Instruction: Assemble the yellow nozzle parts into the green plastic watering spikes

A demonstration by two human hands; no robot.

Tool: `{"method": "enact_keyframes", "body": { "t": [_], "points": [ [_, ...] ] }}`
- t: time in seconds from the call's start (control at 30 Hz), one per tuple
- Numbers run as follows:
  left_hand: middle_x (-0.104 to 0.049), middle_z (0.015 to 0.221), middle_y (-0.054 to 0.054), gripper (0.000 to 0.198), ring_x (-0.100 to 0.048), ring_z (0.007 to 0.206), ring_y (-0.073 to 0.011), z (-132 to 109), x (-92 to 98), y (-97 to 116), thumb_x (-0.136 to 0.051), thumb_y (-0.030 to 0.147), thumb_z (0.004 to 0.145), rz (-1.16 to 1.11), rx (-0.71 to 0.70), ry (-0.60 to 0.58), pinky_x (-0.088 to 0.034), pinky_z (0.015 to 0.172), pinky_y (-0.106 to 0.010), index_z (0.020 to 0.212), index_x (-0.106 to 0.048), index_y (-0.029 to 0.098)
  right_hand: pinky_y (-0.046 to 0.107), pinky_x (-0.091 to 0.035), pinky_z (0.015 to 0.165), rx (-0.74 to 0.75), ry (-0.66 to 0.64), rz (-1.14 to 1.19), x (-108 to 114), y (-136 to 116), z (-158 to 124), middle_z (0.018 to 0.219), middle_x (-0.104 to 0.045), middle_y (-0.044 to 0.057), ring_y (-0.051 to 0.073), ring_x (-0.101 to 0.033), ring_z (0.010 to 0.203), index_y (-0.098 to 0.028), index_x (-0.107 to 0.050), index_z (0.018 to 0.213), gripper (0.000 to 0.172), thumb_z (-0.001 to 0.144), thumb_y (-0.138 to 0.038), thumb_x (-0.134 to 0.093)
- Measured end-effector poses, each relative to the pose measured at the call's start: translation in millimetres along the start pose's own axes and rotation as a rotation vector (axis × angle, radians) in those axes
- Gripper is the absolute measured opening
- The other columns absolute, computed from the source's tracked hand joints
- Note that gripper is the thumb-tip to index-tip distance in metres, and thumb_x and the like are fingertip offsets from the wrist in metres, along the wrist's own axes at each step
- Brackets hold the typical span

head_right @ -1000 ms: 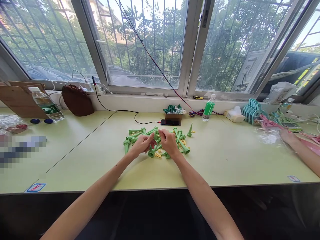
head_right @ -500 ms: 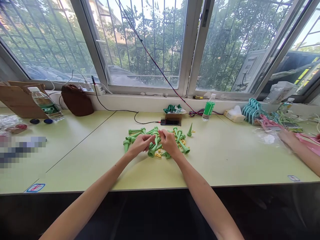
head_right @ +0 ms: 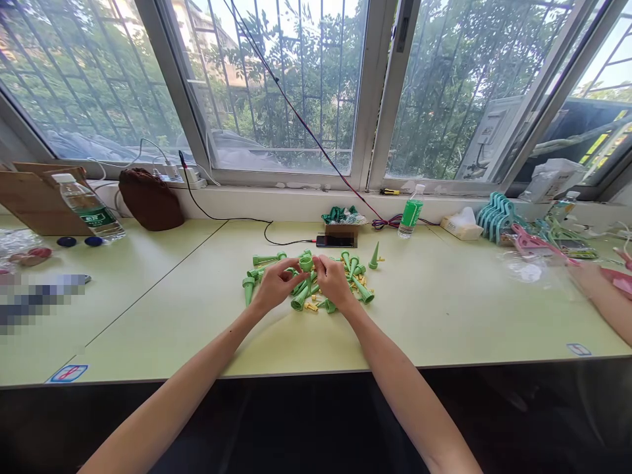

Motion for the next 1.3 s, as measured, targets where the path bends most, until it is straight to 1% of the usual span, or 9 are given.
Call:
{"method": "enact_keyframes", "body": {
  "t": [0.2, 0.3, 0.37, 0.43, 0.53, 0.67, 0.77, 1.0, 1.3],
  "points": [
    [-0.063, 0.082, -0.002, 0.04, -0.029, 0.045, -0.0045, 0, -2.2, -1, -0.062, 0.048, 0.083, 0.05, -0.005, 0.018, -0.029, 0.045, -0.021, 0.109, -0.066, 0.019, 0.027, -0.029, 0.056, -0.006, 0.032, -0.002, 1, -1, -1, 0.059, -0.047, -0.001, 0.013, -0.039, 0.056, -0.021, -0.04, 0.066, 0.042, 0.099, -0.045, -0.034],
    [-0.063, 0.08, -0.001, 0.04, -0.03, 0.044, -0.0042, -1, -3.9, 0, -0.06, 0.049, 0.084, 0.066, 0.012, 0.03, -0.03, 0.046, -0.021, 0.108, -0.065, 0.017, 0.027, -0.027, 0.055, -0.009, 0.067, -0.021, 3, -2, -2, 0.058, -0.044, -0.002, 0.013, -0.036, 0.055, -0.021, -0.04, 0.066, 0.042, 0.1, -0.045, -0.034],
    [-0.063, 0.073, -0.001, 0.037, -0.032, 0.045, -0.0048, 0, -5.3, 2, -0.058, 0.049, 0.085, 0.086, 0.01, 0.028, -0.03, 0.046, -0.021, 0.094, -0.069, 0.015, 0.027, -0.026, 0.054, -0.01, 0.097, -0.032, 5, -3, -3, 0.057, -0.041, -0.003, 0.013, -0.033, 0.054, -0.021, -0.04, 0.067, 0.042, 0.1, -0.045, -0.033],
    [-0.06, 0.062, -0.001, 0.043, -0.036, 0.045, -0.0058, 0, -6.7, 2, -0.054, 0.052, 0.087, 0.079, 0.033, 0.007, -0.03, 0.046, -0.021, 0.075, -0.068, 0.013, 0.026, -0.026, 0.054, -0.014, 0.127, -0.033, 7, -4, -3, 0.057, -0.04, -0.004, 0.012, -0.031, 0.053, -0.021, -0.04, 0.067, 0.041, 0.1, -0.044, -0.033],
    [-0.058, 0.053, -0.002, 0.06, -0.037, 0.038, -0.0065, 1, -8.9, -4, -0.045, 0.061, 0.089, -0.063, 0.192, -0.054, -0.028, 0.041, -0.022, 0.062, -0.066, 0.012, 0.026, -0.025, 0.054, -0.02, 0.158, -0.028, 10, -3, -3, 0.056, -0.037, -0.005, 0.012, -0.031, 0.052, -0.021, -0.04, 0.068, 0.04, 0.1, -0.045, -0.034],
    [-0.059, 0.05, -0.005, 0.075, -0.029, 0.029, -0.0049, -3, -18.1, -8, -0.032, 0.072, 0.088, -0.336, 0.43, -0.264, -0.016, 0.035, -0.024, 0.061, -0.067, 0.011, 0.026, -0.025, 0.053, 0.014, 0.124, -0.028, 7, -5, -3, 0.055, -0.036, -0.005, 0.011, -0.031, 0.052, -0.021, -0.038, 0.067, 0.04, 0.1, -0.044, -0.035],
    [-0.062, 0.052, -0.008, 0.079, -0.025, 0.028, -0.0038, -7, -22.3, -6, -0.029, 0.075, 0.087, -0.454, 0.486, -0.383, -0.009, 0.036, -0.024, 0.063, -0.067, 0.01, 0.026, -0.026, 0.054, 0.048, 0.074, -0.02, 2, -6, -4, 0.057, -0.038, -0.005, 0.011, -0.032, 0.053, -0.021, -0.039, 0.068, 0.039, 0.1, -0.042, -0.036],
    [-0.065, 0.056, -0.01, 0.082, -0.026, 0.03, -0.0041, -9, -23.9, -15, -0.025, 0.078, 0.085, -0.559, 0.585, -0.416, -0.011, 0.039, -0.025, 0.066, -0.067, 0.011, 0.025, -0.028, 0.055, 0.098, 0.012, 0.006, -1, -9, -5, 0.057, -0.038, -0.005, 0.011, -0.031, 0.053, -0.021, -0.037, 0.066, 0.038, 0.099, -0.041, -0.037],
    [-0.07, 0.076, -0.012, 0.074, -0.027, 0.034, -0.0027, -12, -23.2, -12, -0.034, 0.075, 0.085, -0.62, 0.578, -0.482, -0.014, 0.042, -0.025, 0.082, -0.07, 0.01, 0.025, -0.028, 0.055, 0.109, -0.006, 0.031, 2, -10, -5, 0.057, -0.038, -0.005, 0.011, -0.033, 0.053, -0.02, -0.041, 0.066, 0.037, 0.099, -0.039, -0.038]
  ]
}}
Point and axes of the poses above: each hand's wrist, its own z-axis towards the middle knuckle, its own x-axis out of the back of the hand, y = z × x, the point moved 5 cm from there along z, towards the middle knuckle
